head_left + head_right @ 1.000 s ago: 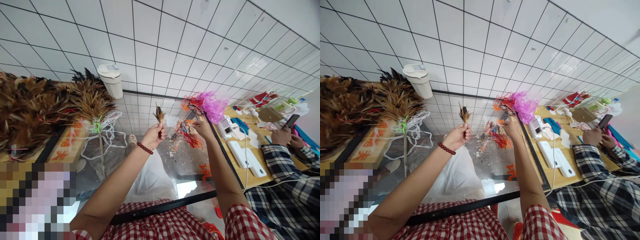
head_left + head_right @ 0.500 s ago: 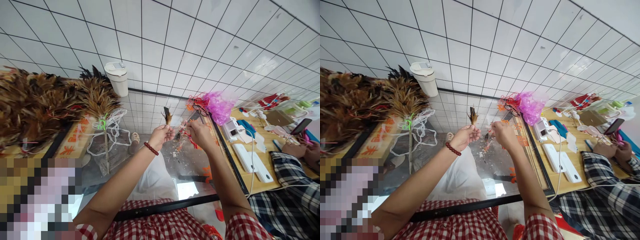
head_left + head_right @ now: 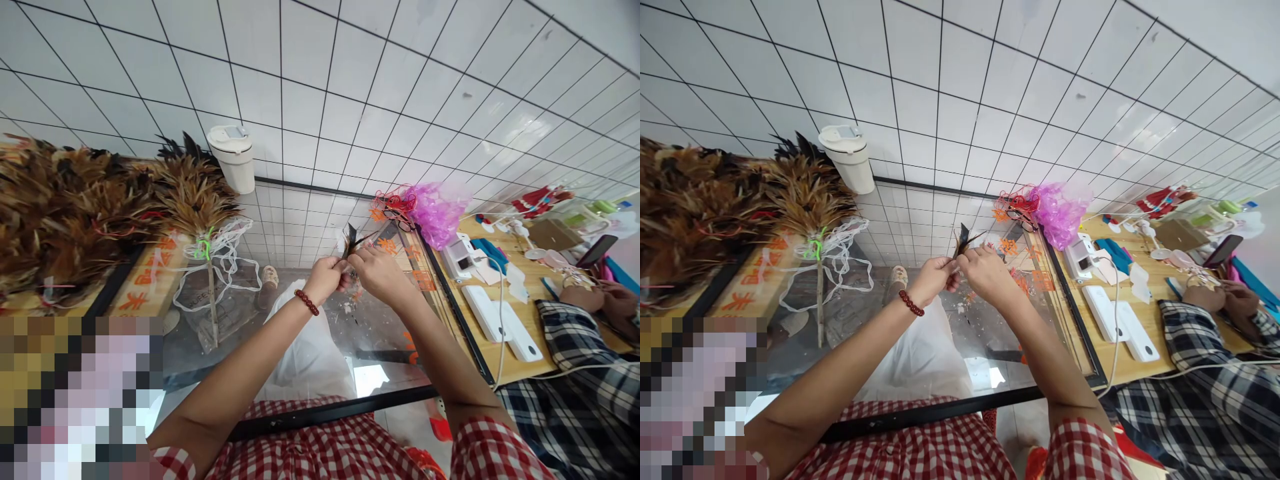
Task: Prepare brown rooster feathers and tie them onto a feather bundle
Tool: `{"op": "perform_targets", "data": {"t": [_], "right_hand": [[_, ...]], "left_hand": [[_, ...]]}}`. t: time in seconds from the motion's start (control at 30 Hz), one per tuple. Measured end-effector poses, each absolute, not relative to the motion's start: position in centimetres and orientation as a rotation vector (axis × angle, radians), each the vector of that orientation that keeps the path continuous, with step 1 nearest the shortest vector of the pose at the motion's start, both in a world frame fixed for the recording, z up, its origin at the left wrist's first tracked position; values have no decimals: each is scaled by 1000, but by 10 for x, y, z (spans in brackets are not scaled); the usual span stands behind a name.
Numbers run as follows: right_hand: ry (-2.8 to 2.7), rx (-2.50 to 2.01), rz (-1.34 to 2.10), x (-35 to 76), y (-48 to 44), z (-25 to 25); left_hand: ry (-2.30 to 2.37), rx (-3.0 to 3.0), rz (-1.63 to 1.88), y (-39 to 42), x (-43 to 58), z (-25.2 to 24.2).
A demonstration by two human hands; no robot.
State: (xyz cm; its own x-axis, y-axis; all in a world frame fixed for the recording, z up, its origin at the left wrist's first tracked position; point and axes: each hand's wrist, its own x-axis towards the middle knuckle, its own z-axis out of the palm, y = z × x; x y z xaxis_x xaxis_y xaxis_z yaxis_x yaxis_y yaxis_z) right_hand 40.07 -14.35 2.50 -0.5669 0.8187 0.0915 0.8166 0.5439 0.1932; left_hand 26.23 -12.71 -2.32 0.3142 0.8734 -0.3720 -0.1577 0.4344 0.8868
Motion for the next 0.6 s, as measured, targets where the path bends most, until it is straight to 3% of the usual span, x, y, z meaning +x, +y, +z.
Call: {"op": "perform_targets", "data": {"t": [0.1,0.2,0.3,0.4,0.5,0.6], "right_hand": [[2887,1685,248,408,-148,22],[3009,2303,-71,416,-157,11],[2776,2664,-1250,415,-164,-6],[2334,2481,-2318,403,-163,-19],[2226,2600,-2520,395,-156,-22],[2362,2722,-2303,399,-149,-19]], "left_hand": [[989,821,888,-128,264,-24],[917,724,935,-127,263,-23],[869,682,963,-127,262,-22],[851,729,970,-129,264,-22],[865,755,930,-132,265,-20],[891,666,839,-132,263,-16]]}}
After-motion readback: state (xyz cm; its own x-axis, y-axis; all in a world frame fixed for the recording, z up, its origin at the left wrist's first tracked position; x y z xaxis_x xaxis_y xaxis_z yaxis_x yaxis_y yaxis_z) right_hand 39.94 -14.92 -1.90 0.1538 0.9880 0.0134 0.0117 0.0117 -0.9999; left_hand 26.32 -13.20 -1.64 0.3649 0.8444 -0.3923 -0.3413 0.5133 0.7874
